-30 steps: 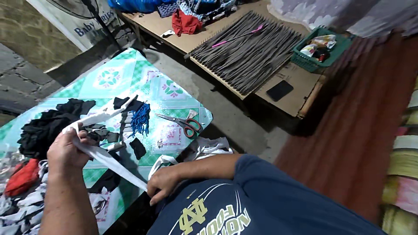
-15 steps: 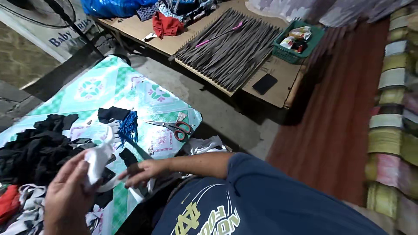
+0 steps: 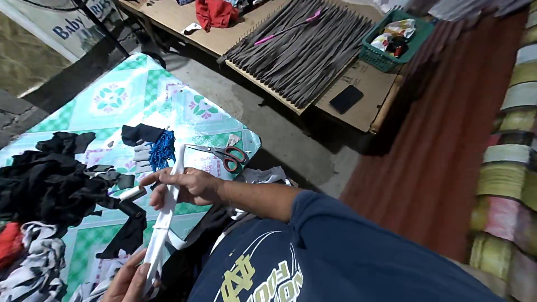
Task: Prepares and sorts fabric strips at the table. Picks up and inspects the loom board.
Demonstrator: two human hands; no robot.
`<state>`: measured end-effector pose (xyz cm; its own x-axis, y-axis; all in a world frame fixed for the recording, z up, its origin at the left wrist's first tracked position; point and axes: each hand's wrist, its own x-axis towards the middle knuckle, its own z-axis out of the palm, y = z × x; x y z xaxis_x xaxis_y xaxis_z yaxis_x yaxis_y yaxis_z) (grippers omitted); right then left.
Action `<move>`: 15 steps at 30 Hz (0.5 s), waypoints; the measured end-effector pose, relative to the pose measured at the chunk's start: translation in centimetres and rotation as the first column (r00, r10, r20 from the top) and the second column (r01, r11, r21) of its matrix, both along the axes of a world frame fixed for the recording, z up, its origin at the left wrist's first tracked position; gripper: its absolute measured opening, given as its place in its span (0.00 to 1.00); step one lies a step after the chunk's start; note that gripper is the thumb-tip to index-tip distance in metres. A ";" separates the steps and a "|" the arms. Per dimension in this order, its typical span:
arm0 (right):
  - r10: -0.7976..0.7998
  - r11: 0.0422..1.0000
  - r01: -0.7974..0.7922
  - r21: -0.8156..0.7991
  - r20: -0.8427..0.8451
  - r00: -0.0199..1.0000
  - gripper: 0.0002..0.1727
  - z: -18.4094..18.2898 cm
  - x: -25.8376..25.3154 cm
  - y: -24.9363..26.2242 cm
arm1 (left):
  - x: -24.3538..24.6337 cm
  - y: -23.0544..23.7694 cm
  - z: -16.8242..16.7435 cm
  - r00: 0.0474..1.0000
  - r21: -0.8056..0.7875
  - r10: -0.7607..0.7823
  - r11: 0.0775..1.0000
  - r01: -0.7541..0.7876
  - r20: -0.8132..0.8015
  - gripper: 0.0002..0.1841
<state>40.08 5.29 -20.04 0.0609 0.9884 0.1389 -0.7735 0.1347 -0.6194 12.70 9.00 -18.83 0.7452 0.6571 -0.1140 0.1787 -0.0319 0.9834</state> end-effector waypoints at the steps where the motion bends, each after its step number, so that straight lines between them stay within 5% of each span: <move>1: -0.008 1.000 0.008 -0.005 0.019 1.000 0.24 0.0 0.3 0.0 | -0.7 0.0 -0.2 1.000 -0.007 -0.002 1.000 0.002 0.001 0.16; 15: -0.022 0.998 0.030 -0.056 0.140 0.990 0.34 -0.5 1.8 -1.0 | -4.1 -1.9 -4.0 0.993 -0.211 -0.036 0.977 0.011 -0.116 0.11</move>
<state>41.84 4.32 -20.57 0.0706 0.9934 0.0909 -0.6757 0.1147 -0.7282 8.59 7.15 -22.87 0.7330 0.5914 -0.3360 0.2960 0.1674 0.9404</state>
